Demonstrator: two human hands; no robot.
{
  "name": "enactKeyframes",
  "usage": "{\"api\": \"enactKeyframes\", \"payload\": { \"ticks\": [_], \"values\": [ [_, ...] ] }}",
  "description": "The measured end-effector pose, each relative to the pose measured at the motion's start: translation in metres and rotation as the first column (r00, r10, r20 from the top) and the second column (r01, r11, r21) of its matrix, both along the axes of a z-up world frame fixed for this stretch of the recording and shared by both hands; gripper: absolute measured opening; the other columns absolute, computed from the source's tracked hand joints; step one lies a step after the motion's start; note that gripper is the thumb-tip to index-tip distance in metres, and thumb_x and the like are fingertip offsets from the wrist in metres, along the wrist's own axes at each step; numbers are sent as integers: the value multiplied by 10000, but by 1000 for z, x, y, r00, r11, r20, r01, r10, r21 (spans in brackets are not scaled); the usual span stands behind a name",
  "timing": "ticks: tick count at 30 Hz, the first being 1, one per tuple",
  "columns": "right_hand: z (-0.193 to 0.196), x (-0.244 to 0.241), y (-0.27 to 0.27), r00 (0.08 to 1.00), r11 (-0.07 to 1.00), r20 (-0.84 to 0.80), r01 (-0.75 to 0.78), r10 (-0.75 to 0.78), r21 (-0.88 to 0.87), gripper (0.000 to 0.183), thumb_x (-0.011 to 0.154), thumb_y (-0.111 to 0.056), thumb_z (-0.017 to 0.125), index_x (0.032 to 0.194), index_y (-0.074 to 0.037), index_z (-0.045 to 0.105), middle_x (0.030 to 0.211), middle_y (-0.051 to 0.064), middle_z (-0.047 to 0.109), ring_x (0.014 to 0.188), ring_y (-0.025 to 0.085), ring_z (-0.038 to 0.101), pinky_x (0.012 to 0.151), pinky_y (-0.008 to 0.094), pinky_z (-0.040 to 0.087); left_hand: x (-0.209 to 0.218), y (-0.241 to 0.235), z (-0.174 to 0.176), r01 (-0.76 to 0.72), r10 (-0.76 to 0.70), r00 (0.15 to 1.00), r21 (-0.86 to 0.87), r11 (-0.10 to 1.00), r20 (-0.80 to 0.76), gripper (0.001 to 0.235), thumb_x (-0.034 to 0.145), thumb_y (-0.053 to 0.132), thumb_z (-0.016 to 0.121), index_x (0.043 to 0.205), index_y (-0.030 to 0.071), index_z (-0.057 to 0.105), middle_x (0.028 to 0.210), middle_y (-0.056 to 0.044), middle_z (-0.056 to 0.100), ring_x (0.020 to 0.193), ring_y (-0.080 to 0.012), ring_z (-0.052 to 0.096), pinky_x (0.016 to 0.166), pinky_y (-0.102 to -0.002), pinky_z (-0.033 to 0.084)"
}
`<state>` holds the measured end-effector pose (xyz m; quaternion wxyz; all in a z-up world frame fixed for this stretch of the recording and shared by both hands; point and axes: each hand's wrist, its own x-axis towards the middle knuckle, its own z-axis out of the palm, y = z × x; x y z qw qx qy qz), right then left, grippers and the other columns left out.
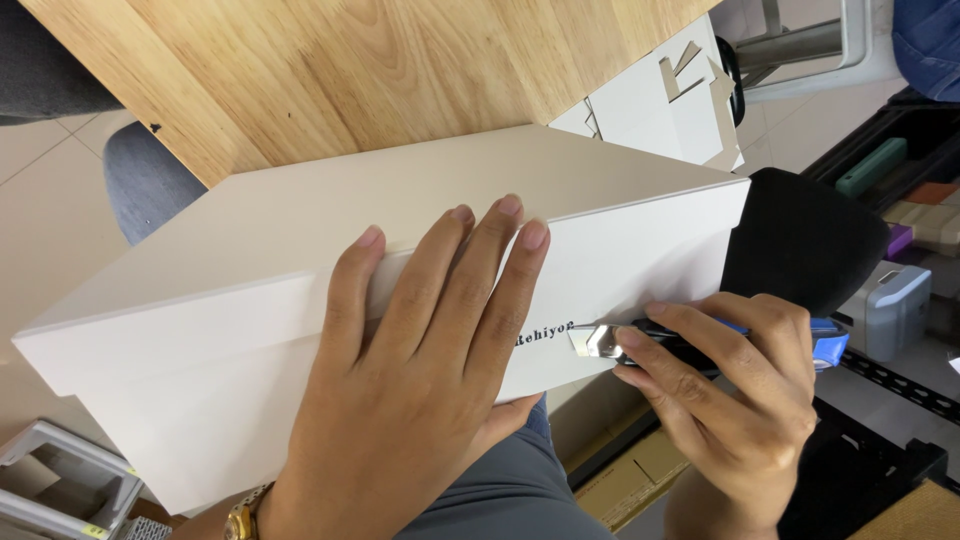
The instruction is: Using a utility knife to cut or score a white cardboard box
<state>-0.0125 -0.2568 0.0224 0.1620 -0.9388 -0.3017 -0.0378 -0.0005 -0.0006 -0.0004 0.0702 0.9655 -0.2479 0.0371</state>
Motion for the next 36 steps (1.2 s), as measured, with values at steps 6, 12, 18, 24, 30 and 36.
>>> {"api": "enactKeyframes", "payload": {
  "ticks": [6, 12, 18, 24, 30, 36],
  "values": [
    [4, 1, 4, 1000, 1000, -13, 3, -4, -18, 141, 939, -177, 742, 1030, -78, 784, 1101, 131, 706, 928, 338, 623, 841, 455, 443, 0, 0, 1, 5, -5, 1000, 4, 1000, -3, 1243, 638, 908, 776, 1555, 134, 452, 1553, 6, 565, 1360, -168, 557, 1106, -451, 404],
    [5, 0, 5, 999, 999, -21, 25, -26, -26, 150, 945, -173, 735, 1053, -81, 785, 1103, 133, 705, 937, 329, 622, 851, 446, 439, 0, 0, 0, 6, -6, 1000, 2, 1000, -4, 1250, 640, 909, 773, 1559, 130, 442, 1556, 2, 563, 1369, -168, 550, 1115, -453, 401],
    [5, 0, 8, 999, 999, -21, 34, -35, -16, 150, 939, -166, 735, 1039, -65, 784, 1084, 140, 709, 930, 326, 623, 849, 436, 447, -1, 1, 0, 6, -6, 1000, 6, 1000, -3, 1241, 650, 923, 758, 1559, 136, 451, 1557, 2, 560, 1371, -169, 547, 1116, -454, 405],
    [1, -2, 8, 999, 999, -2, 45, -45, 2, 148, 934, -164, 749, 1041, -67, 779, 1073, 136, 706, 917, 325, 617, 848, 443, 454, -1, 0, 0, -1, 1, 1000, 4, 1000, 0, 1242, 628, 904, 771, 1556, 140, 460, 1557, 4, 558, 1366, -166, 552, 1113, -454, 402],
    [-5, -5, 9, 997, 996, 17, 78, -79, 45, 158, 933, -149, 751, 1045, -41, 777, 1084, 153, 696, 915, 342, 606, 861, 441, 461, -2, -1, -1, 0, -1, 1000, 15, 1000, 4, 1261, 616, 915, 768, 1559, 139, 453, 1559, 7, 553, 1369, -166, 544, 1114, -453, 402],
    [-5, -7, 8, 995, 994, -5, 95, -95, 52, 186, 933, -162, 744, 1072, -42, 773, 1103, 146, 701, 943, 338, 601, 871, 438, 464, -2, 0, 0, 7, -8, 1000, 21, 1000, 13, 1276, 617, 938, 757, 1557, 132, 448, 1555, 1, 553, 1369, -166, 545, 1108, -444, 410]
  ]
}}
